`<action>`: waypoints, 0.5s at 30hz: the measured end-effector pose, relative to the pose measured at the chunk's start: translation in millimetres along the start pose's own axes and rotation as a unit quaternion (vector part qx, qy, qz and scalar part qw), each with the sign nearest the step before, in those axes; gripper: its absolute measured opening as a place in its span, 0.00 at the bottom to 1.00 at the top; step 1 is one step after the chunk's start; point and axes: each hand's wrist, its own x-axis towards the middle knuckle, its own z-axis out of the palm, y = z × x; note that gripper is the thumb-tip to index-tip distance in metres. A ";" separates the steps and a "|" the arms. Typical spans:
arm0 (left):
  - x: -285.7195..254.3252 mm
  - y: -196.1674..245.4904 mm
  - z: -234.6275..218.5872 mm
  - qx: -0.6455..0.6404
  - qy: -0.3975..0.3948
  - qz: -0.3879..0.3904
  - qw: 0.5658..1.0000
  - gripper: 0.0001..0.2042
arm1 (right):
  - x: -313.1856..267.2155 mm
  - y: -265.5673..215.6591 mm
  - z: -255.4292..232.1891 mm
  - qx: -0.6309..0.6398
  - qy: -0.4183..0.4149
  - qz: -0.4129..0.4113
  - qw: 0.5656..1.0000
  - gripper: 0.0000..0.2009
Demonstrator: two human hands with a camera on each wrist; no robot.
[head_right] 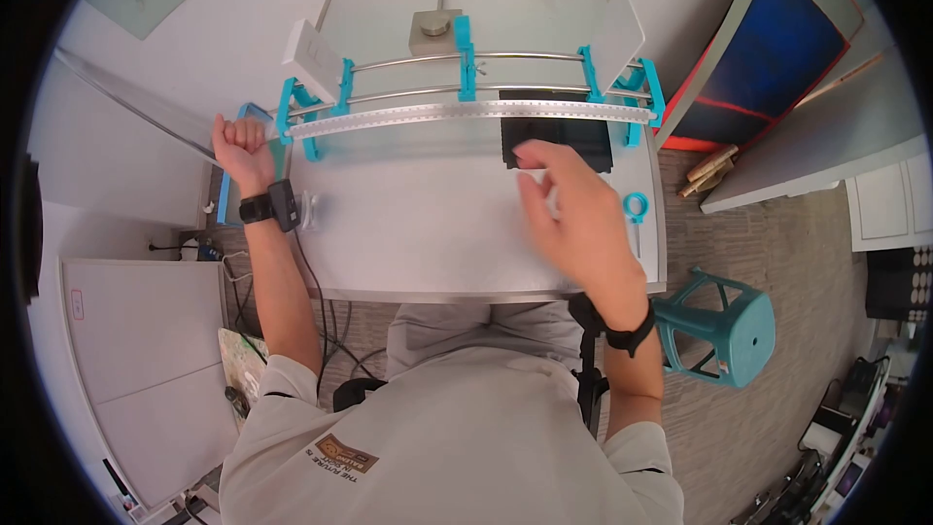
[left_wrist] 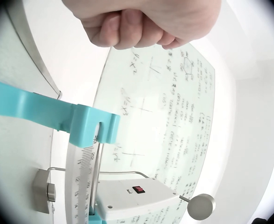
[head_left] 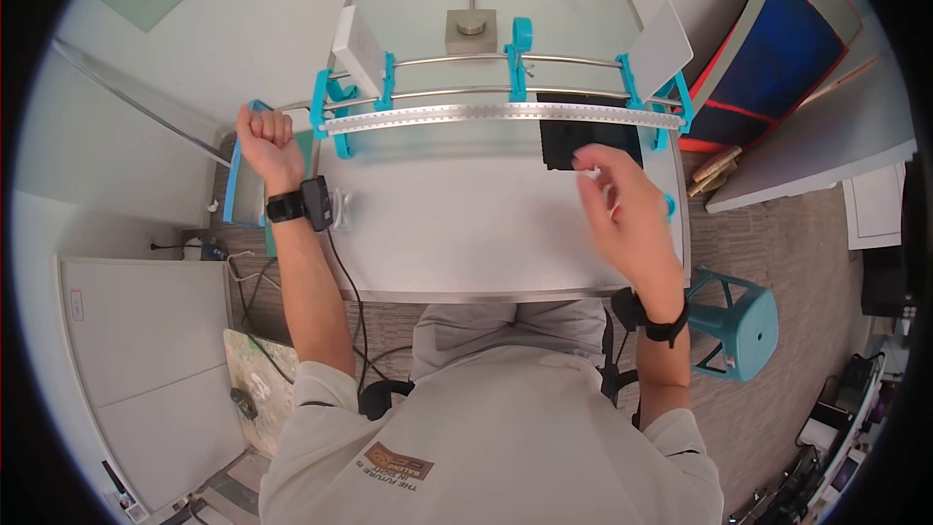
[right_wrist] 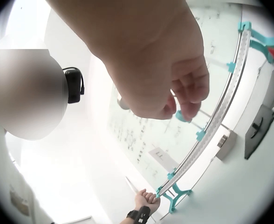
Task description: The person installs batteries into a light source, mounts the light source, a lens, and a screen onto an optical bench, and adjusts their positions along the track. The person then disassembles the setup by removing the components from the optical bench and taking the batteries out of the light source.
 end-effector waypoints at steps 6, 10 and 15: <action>0.0 1.4 -1.1 -0.007 -0.019 0.004 1.000 0.25 | -41.2 84.1 -37.9 0.074 0.114 0.040 0.990 0.06; -5.7 12.9 9.8 -0.034 -0.024 0.005 0.999 0.25 | -47.7 125.7 -50.5 0.333 0.217 0.127 0.909 0.18; -43.8 37.1 36.9 -0.074 -0.055 -0.006 0.996 0.25 | -52.5 142.1 -58.5 0.536 0.211 0.193 0.794 0.23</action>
